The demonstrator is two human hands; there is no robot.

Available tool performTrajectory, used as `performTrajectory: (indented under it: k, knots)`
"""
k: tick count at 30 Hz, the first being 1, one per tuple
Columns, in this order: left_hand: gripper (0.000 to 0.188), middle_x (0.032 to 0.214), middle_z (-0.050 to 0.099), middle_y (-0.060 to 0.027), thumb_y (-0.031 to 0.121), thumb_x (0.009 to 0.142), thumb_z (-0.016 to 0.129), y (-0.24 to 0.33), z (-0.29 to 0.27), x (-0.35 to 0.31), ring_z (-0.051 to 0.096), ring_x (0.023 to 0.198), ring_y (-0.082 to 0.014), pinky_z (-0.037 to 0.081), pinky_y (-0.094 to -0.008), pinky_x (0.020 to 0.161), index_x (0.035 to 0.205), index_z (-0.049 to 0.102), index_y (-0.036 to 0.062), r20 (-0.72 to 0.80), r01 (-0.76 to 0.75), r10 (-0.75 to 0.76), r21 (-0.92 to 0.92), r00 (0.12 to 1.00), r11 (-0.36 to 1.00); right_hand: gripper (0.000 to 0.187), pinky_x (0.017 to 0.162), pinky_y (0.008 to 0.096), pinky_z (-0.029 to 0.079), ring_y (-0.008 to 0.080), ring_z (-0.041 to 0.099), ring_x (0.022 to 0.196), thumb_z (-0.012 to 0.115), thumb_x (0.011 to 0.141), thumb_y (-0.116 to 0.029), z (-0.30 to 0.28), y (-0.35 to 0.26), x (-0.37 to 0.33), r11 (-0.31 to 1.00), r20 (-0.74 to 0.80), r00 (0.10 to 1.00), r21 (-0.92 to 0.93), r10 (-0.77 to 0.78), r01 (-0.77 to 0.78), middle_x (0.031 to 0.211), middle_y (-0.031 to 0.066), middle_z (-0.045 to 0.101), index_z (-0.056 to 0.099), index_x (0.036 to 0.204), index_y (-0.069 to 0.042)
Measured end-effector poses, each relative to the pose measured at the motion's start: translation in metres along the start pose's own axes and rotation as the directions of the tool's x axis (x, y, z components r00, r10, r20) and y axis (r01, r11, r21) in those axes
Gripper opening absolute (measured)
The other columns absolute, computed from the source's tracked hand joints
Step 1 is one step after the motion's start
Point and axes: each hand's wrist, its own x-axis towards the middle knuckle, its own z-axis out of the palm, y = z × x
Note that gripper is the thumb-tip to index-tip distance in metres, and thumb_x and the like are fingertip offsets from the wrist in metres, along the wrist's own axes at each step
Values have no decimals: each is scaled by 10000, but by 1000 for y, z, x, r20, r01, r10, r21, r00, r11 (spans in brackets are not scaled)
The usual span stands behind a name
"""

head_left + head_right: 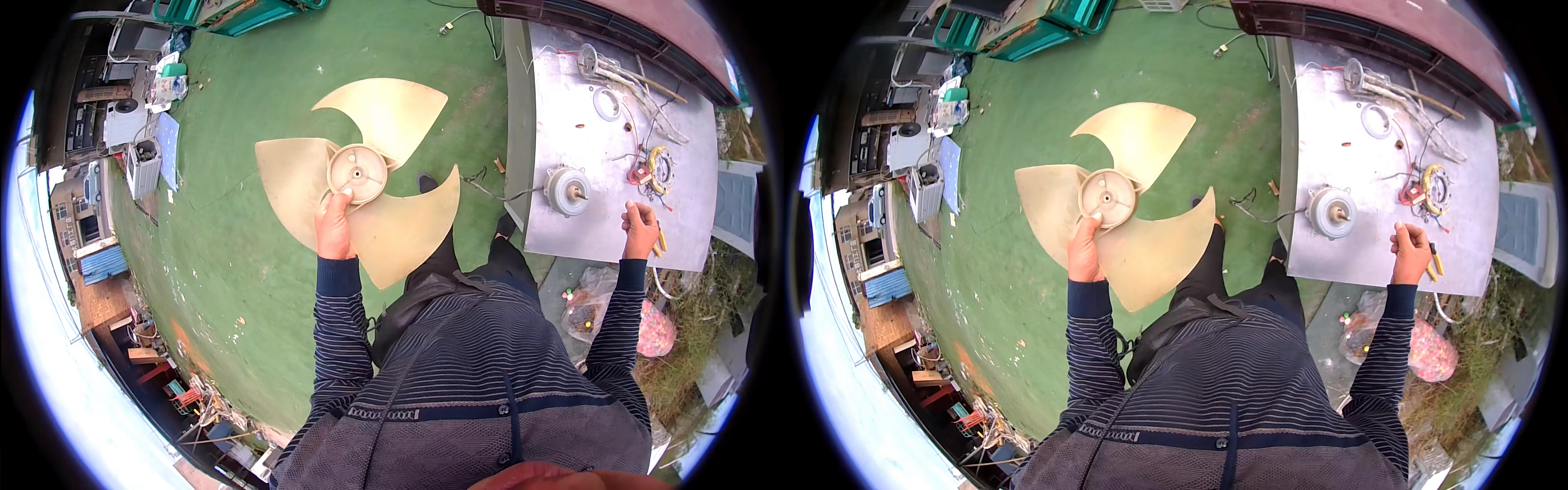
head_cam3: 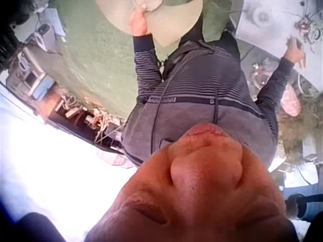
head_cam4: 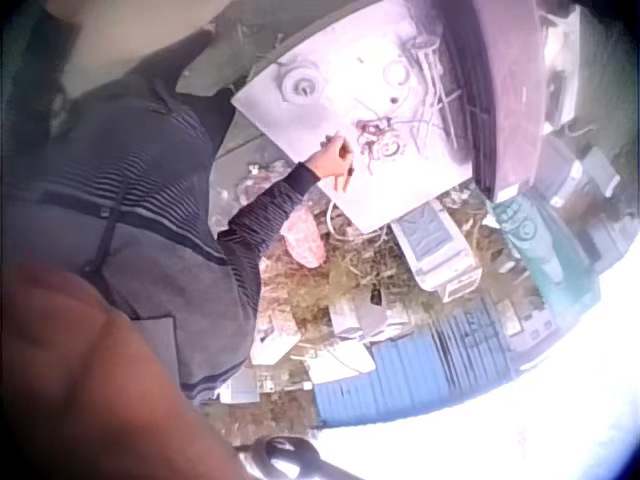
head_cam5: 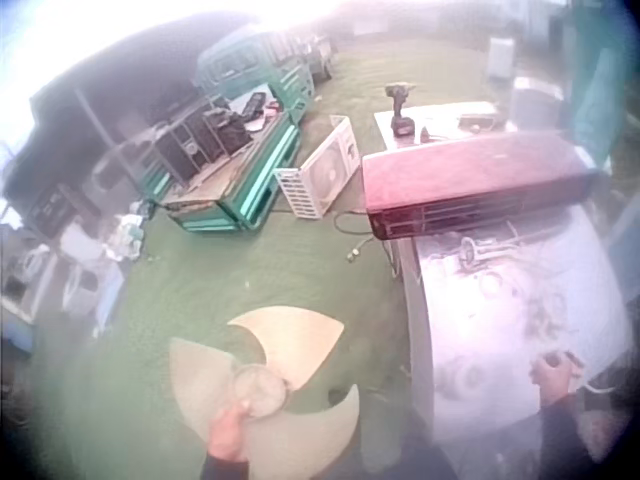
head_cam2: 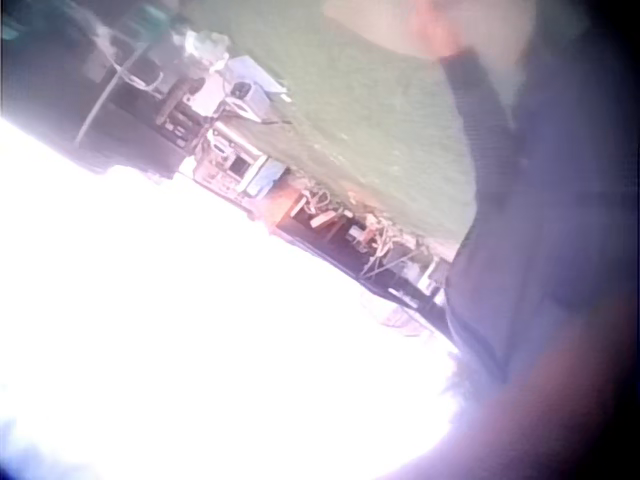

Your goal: The person uses a power drill to remove a screw from a fan motor assembly. They then use pliers to remove a retaining clip from a fan blade and attach the blade to the motor shaft. Finally, they place a plastic fan cover over the assembly.

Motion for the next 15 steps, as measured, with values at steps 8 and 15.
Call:
performTrajectory:
  k: [8, 15]
  knots:
    - [282, 1016, 665, -94, 110, 891, 624, 35, -29, 113, 633, 881, -146, 512, -286, 796, 1108, 616, -69, -3, -31, 31, 44, 1000, 999, 207, 556, 207, 425, 52, 535, 615, 677, 948, -193, 153, -74, -64, 997, 45, 998, -66, -42, 45, 722, 25, 625, 643, 938, 11]
    - [324, 1009, 674, -107, 109, 879, 634, 95, -79, 192, 633, 890, -131, 505, -272, 800, 1128, 603, -96, -16, -163, 172, 234, 985, 958, 210, 655, 256, 507, 110, 606, 767, 582, 1006, -187, 201, -126, -54, 900, -362, 840, -323, -403, 293, 854, 55, 639, 598, 1033, 20]
